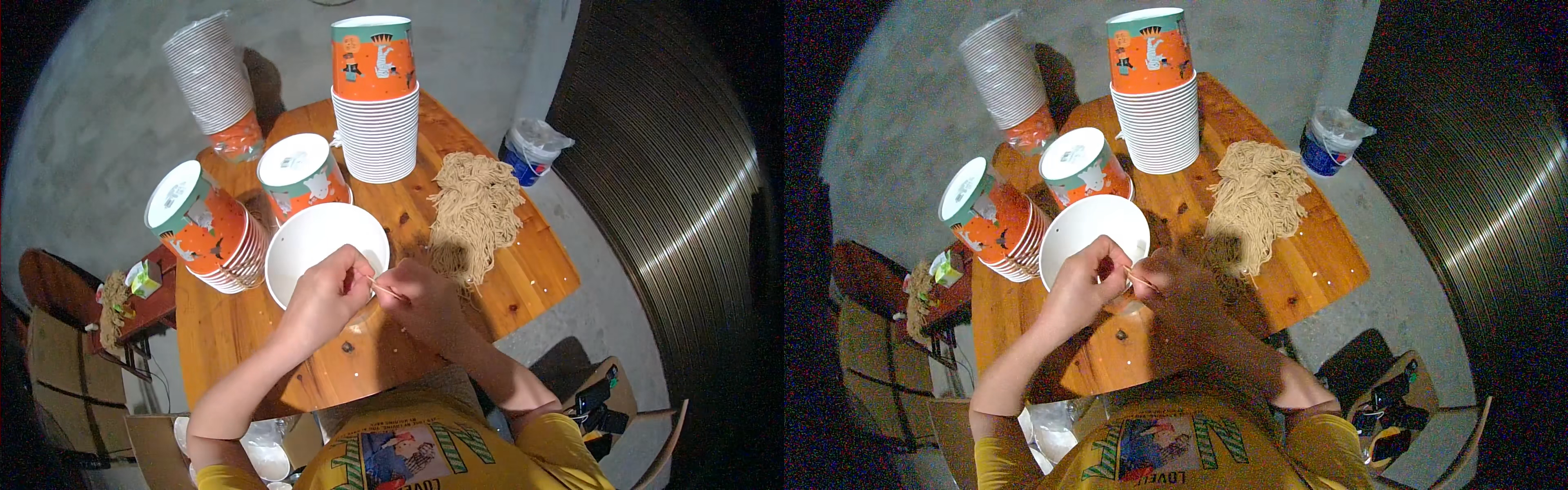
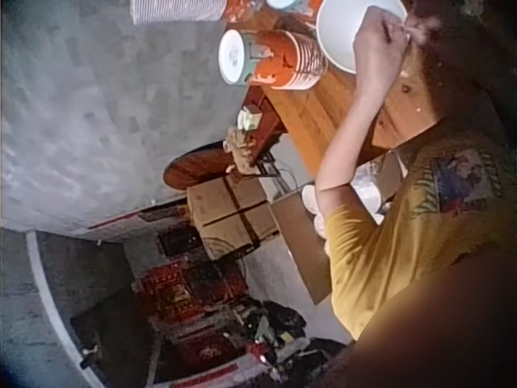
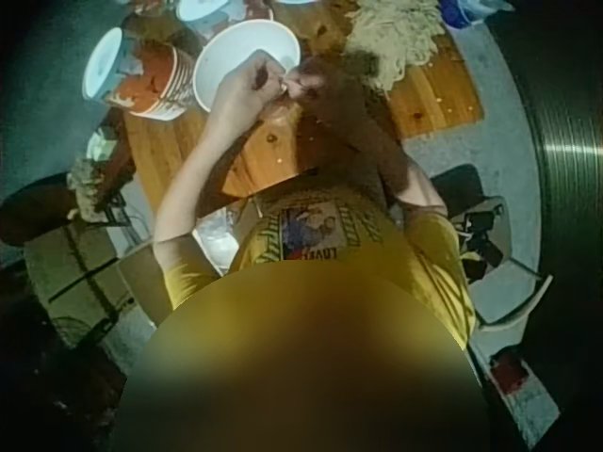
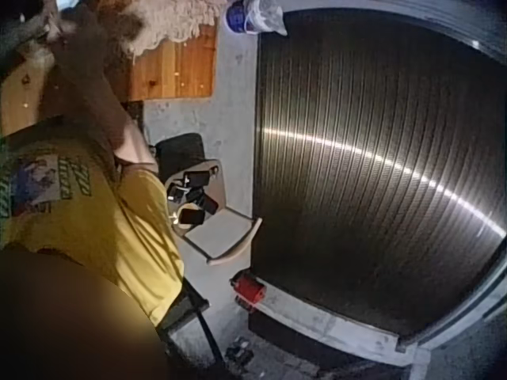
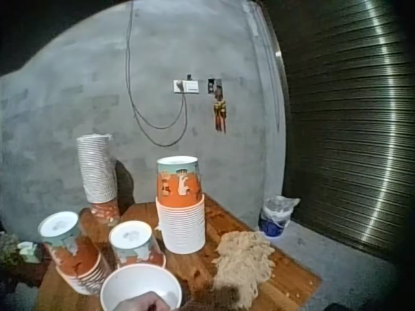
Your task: Preparing paper cups by attaching rubber bands and stacking them on a table.
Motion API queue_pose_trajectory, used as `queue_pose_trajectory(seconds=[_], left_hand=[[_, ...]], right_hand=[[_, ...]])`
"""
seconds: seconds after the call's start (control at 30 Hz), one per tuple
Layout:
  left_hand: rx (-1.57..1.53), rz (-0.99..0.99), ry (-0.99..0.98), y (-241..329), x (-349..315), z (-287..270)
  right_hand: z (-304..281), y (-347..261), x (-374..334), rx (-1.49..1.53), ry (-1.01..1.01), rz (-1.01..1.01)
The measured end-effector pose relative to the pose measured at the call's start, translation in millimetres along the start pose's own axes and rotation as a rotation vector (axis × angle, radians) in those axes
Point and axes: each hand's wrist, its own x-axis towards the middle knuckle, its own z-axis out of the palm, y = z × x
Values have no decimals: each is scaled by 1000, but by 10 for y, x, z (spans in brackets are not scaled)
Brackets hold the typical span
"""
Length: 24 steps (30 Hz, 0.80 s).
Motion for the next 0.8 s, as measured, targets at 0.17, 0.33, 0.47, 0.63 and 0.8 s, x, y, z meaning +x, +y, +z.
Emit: queue_pose_trajectory(seconds=[0.17,0.33,0.47,0.63,0.8], left_hand=[[-214,-57,-19,-167,31,29],[-347,-88,-57,-160,48,6],[-385,-115,-70,-138,58,6],[-326,-137,-110,-118,59,-15],[-375,-176,-132,-128,60,-22]], right_hand=[[-29,-2,-22,-33,-51,-3],[-47,-12,-31,-78,-61,-2],[-50,5,-49,-54,-56,-4],[-18,-4,-41,-57,-33,11],[-18,-2,-29,-70,-27,-11]])
